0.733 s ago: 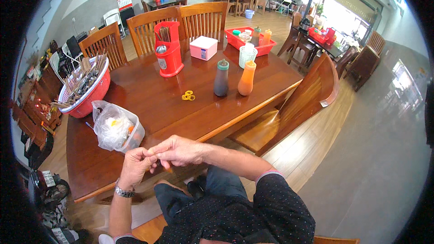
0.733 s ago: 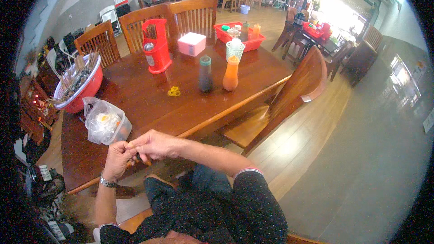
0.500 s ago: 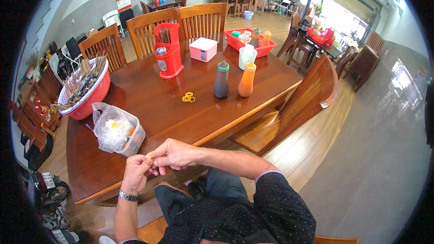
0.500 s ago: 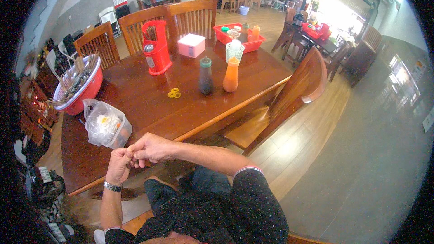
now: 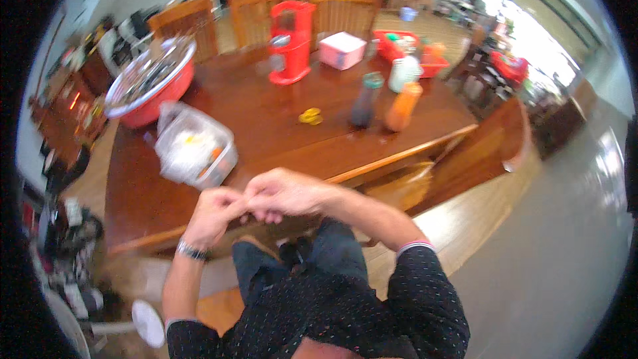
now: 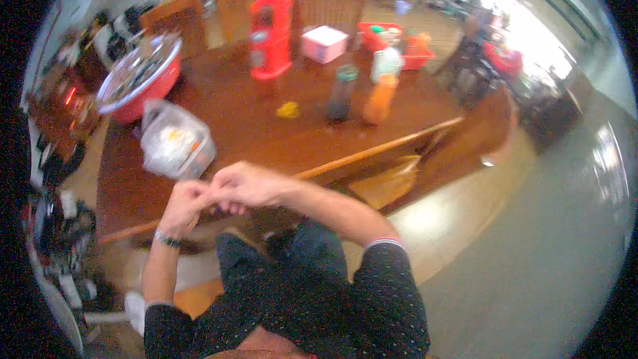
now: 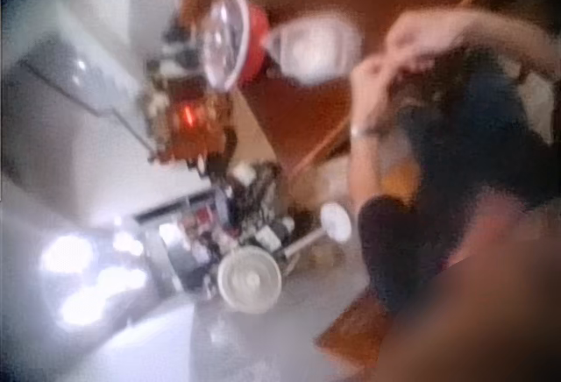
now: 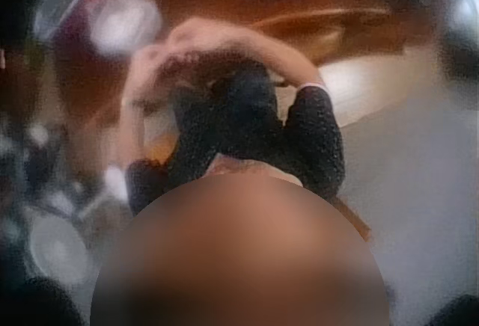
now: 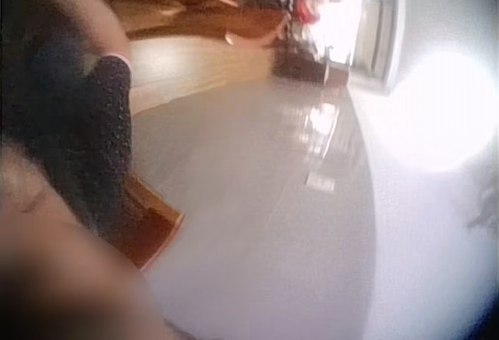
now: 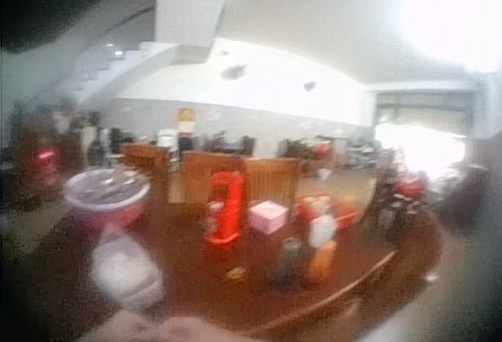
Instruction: The person sits at a wooden table and repeatedly assembles small food items by placing a filling into a thin wrapper, adding sauces from squeeze bottles, and tying the bundle with a rubber band. The finished items are placed into a plastic container.
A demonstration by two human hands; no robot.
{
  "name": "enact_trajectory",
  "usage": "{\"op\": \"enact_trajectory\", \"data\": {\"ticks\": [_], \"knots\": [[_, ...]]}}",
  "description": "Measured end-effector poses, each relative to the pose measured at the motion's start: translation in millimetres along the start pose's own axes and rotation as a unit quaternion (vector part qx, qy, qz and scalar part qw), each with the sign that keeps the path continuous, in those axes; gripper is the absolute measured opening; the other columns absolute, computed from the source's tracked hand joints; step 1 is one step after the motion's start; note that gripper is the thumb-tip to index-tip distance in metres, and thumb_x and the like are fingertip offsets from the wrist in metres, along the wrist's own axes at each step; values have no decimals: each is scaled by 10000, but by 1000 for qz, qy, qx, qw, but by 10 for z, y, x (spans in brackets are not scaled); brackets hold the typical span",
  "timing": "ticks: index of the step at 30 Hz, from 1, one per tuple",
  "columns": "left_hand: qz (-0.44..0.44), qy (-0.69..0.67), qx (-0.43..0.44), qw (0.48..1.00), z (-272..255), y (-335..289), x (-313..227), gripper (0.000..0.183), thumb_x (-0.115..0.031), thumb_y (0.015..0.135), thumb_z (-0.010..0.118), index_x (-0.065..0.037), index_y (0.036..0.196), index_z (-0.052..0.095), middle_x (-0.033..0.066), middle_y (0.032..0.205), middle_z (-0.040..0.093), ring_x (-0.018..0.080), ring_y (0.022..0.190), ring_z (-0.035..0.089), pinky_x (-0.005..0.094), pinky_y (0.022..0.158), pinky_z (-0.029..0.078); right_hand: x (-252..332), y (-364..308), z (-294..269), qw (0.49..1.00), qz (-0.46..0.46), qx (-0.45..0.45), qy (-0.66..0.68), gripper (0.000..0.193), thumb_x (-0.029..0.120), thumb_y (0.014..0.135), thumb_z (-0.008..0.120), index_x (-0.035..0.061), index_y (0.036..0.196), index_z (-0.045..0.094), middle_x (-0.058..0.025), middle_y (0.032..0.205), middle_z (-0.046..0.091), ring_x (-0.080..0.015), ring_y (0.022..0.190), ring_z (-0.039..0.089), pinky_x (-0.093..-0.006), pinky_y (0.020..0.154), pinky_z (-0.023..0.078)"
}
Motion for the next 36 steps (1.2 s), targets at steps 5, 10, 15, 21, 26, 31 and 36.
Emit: {"op": "enact_trajectory", "data": {"ticks": [5,10,15,21,26,31,36], "knots": [[243,330,-160,898,-33,-138,-509,126,-122,984,692,-7,934,703,129,882,736,256,787,697,382,724,547,15,-72,-91,999,-39,-5,36,116,180,1056,654,67,1031,662,-46,1106,663,-130,958,657,-305,881,567],[306,431,-227,818,15,-161,-607,113,-109,1007,640,-5,965,625,166,940,627,371,924,607,456,833,499,122,-250,-206,992,-91,-87,-32,118,172,1050,661,76,1000,614,-62,1334,532,-140,1118,579,-328,1005,514],[345,463,-258,775,-13,-92,-570,109,-91,1016,622,-4,973,574,173,919,572,386,885,545,491,822,450,146,-378,-99,993,-97,-55,-47,147,185,1047,671,64,989,610,0,1095,497,-103,921,491,-280,811,453],[347,472,-267,766,7,-96,-558,137,-106,1033,622,-15,962,548,174,924,560,382,893,536,493,825,449,358,-553,11,980,-157,-27,-116,99,133,1034,647,42,1009,618,-41,1064,557,-172,1044,540,-324,965,450],[353,477,-273,757,62,-155,-654,138,-91,1016,647,-7,956,555,175,918,572,386,891,549,492,819,457,456,-647,37,988,-149,-19,-28,157,190,1054,641,54,987,601,-50,1102,571,-137,882,576,-288,796,493],[345,410,-240,809,70,-183,-753,136,-123,1043,622,-15,981,568,183,938,602,396,920,590,474,847,483,454,-638,-91,976,-152,-27,151,205,254,1058,652,60,1076,587,-43,1040,615,-83,693,569,-222,567,419],[251,237,-107,932,78,-103,-648,206,-206,1115,537,-27,1018,566,117,913,634,250,810,647,374,736,527,396,-543,-259,968,-140,0,207,354,258,940,795,52,1182,638,23,955,564,-65,770,516,-210,656,427]]}}
Point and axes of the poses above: each hand's wrist, its own y-axis towards the middle knuckle, its own z-axis out of the palm, x = y × z, the point moved 8 cm from there along y, towards the middle knuckle
